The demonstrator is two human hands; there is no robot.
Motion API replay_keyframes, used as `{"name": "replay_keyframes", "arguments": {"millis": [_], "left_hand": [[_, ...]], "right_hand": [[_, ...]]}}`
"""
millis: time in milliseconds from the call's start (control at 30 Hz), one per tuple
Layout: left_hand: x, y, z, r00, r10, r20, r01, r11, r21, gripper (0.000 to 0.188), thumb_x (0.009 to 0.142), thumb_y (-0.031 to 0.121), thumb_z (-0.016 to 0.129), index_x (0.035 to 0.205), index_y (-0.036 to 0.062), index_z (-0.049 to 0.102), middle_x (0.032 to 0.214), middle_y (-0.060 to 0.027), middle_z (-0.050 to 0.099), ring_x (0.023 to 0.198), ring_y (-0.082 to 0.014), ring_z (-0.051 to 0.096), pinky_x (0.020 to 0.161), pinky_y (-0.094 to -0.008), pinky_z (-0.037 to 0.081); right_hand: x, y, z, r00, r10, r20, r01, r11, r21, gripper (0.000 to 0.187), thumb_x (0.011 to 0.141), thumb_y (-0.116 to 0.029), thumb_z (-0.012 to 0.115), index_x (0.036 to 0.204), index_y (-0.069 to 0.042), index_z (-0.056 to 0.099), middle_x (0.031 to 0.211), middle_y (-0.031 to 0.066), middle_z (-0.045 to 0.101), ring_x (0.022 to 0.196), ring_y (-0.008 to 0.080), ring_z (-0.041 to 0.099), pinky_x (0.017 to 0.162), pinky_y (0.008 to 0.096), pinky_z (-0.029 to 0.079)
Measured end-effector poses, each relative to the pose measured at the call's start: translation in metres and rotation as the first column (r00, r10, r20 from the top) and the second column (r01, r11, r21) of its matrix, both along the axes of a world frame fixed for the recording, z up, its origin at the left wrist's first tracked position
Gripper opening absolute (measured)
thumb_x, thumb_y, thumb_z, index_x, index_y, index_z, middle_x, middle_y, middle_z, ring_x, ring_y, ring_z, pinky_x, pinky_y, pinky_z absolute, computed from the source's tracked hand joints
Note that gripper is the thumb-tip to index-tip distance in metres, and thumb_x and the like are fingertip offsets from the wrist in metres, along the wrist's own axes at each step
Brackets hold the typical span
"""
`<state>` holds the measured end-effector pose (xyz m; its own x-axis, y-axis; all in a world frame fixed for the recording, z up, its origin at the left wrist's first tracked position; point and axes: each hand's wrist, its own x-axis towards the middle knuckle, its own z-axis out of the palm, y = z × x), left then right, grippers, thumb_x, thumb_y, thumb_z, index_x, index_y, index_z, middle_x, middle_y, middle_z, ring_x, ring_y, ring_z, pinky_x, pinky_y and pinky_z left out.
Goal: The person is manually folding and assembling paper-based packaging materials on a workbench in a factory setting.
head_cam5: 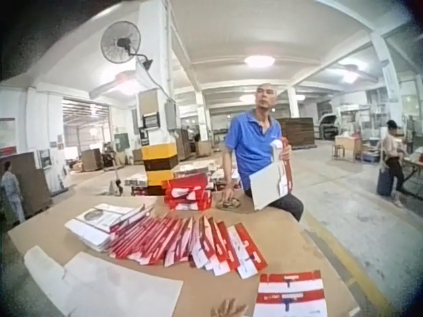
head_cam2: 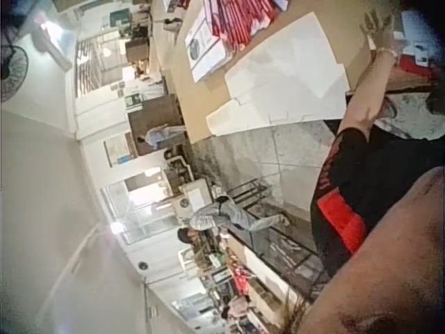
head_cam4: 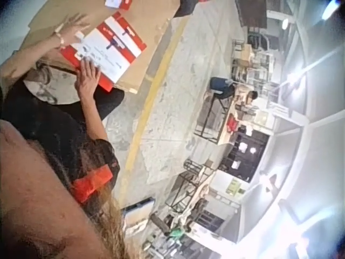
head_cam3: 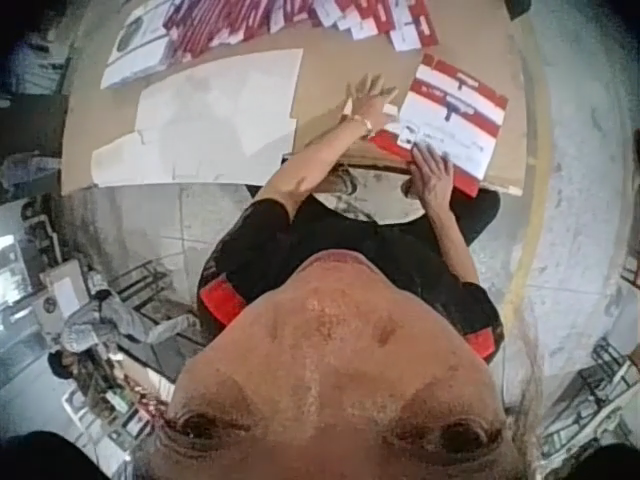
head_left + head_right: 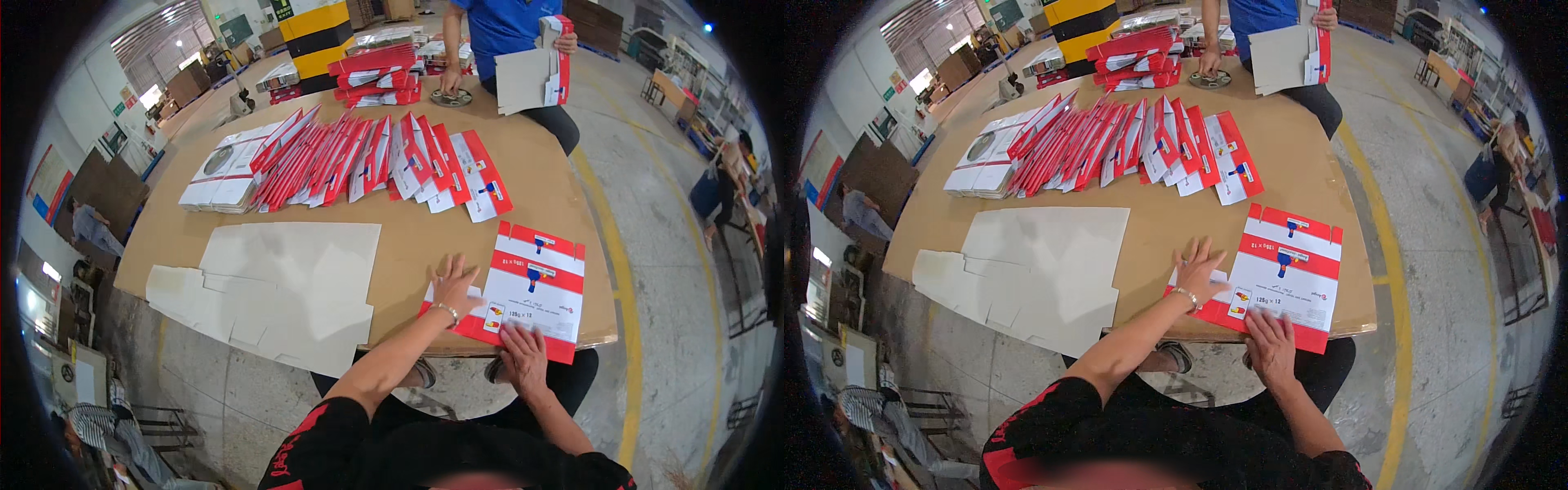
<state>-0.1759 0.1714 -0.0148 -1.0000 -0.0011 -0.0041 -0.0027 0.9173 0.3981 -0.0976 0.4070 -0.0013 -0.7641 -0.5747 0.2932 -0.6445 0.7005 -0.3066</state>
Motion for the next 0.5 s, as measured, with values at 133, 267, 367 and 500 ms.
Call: {"name": "replay_keyframes", "arguments": {"millis": [133,267,367,500], "left_hand": [[-0.005,0.009,-0.008,0.998,0.048,-0.042,-0.042,0.988,0.146,0.074,0.077,0.045,0.07,0.14,0.0138,0.046,0.154,-0.0182,0.024,0.143,-0.0349,0.02,0.115,-0.0552,0.011],[0.061,0.063,-0.008,0.991,0.021,-0.13,0.072,0.74,0.669,0.091,0.084,0.035,0.07,0.15,0.0026,0.016,0.152,-0.0234,0.025,0.141,-0.0342,0.027,0.113,-0.0437,0.024],[0.117,0.081,0.009,0.985,-0.158,-0.075,0.144,0.491,0.859,0.097,0.087,0.034,0.067,0.151,-0.0007,0.002,0.155,-0.0262,0.013,0.143,-0.0328,0.02,0.116,-0.0414,0.018],[0.14,0.001,0.02,0.946,-0.075,-0.316,0.206,0.892,0.403,0.095,0.081,0.039,0.071,0.148,-0.0018,0.019,0.152,-0.0274,0.021,0.143,-0.0387,0.018,0.115,-0.0477,0.017]], "right_hand": [[0.044,0.005,0.005,0.974,0.066,0.218,0.01,0.944,-0.331,0.024,0.079,-0.01,0.071,0.102,-0.006,0.068,0.103,0.0124,0.067,0.098,0.0285,0.063,0.093,0.0422,0.046],[0.085,0.009,-0.008,0.293,0.394,0.871,0.677,0.558,-0.48,0.042,0.092,-0.017,0.062,0.13,-0.006,0.049,0.109,0.0085,0.064,0.098,0.0203,0.063,0.083,0.0397,0.053],[0.083,0.002,-0.001,0.278,0.408,0.869,0.909,0.181,-0.376,0.045,0.091,-0.014,0.062,0.132,-0.006,0.044,0.112,0.0081,0.062,0.1,0.0209,0.062,0.083,0.0402,0.053],[0.005,0.096,-0.013,0.601,-0.163,0.782,0.752,0.447,-0.485,0.03,0.093,-0.015,0.056,0.12,-0.005,0.055,0.103,0.0069,0.062,0.089,0.0148,0.058,0.075,0.0295,0.048]]}}
